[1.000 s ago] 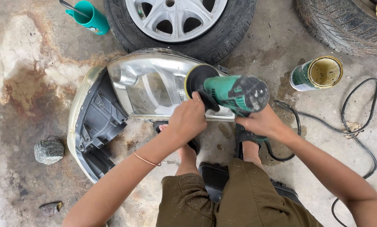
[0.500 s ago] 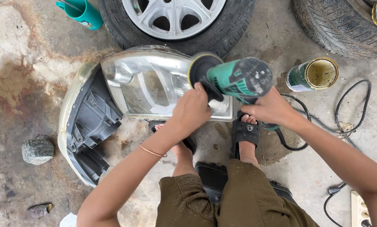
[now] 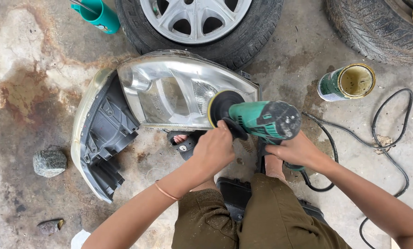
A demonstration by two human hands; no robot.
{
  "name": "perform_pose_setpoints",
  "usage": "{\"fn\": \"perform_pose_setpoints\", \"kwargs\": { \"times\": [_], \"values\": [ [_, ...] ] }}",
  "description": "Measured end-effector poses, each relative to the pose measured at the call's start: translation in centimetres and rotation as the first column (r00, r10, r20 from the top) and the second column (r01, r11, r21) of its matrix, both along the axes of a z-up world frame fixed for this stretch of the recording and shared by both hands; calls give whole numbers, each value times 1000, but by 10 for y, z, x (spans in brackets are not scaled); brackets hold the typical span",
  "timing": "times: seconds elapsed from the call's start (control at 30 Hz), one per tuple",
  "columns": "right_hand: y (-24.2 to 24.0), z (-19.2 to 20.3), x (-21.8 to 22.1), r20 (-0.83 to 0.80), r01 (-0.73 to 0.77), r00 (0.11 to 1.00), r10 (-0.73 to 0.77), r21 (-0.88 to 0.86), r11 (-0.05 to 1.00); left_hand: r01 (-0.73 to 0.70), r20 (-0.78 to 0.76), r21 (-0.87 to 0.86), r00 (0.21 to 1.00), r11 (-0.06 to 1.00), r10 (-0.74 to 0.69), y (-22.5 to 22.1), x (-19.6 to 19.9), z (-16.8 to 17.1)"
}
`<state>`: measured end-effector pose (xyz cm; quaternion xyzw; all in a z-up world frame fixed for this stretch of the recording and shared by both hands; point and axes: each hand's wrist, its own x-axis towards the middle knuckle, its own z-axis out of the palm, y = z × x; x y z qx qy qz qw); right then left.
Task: The person uses a green electric polisher with a round pad to polish the surface of a car headlight. They move the tool across the headlight lens in circular and sweeping motions, covering different areas of the lens.
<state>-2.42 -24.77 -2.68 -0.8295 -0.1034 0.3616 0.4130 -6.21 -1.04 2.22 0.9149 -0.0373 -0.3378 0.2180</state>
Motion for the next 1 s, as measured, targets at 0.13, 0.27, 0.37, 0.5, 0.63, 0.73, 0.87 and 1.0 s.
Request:
{"fn": "perform_pose_setpoints", "kwargs": {
  "times": [0.13, 0.27, 0.37, 0.5, 0.63, 0.73, 0.87, 1.0],
  "values": [
    [66, 57, 39, 106, -65, 993, 58, 63, 996, -131, 53, 41, 990, 991, 129, 36, 12, 14],
    [106, 65, 85, 101, -216, 971, 218, -31, 976, -253, 169, 63, 956, 965, 240, 78, 40, 4],
    [122, 58, 119, 116, -241, 961, 252, -102, 965, -310, 265, -5, 917, 951, 300, 108, 65, -20],
    [117, 71, 145, 56, -234, 965, 256, -252, 939, -312, 305, -152, 888, 938, 345, 109, 88, -36],
    [89, 83, 139, -7, -220, 974, 226, -264, 939, -287, 212, -100, 929, 953, 302, 61, 93, -53],
    [52, 77, 121, -7, -188, 981, 192, -251, 950, -249, 195, -145, 942, 958, 274, 16, 86, -59],
    [10, 60, 83, -161, -11, 987, -20, -189, 982, -117, 139, -187, 980, 975, 144, -16, 59, -33],
    [-19, 29, 47, -142, -18, 990, 10, -54, 998, -26, 90, -220, 995, 975, 47, -21, 30, -23]
  ]
}}
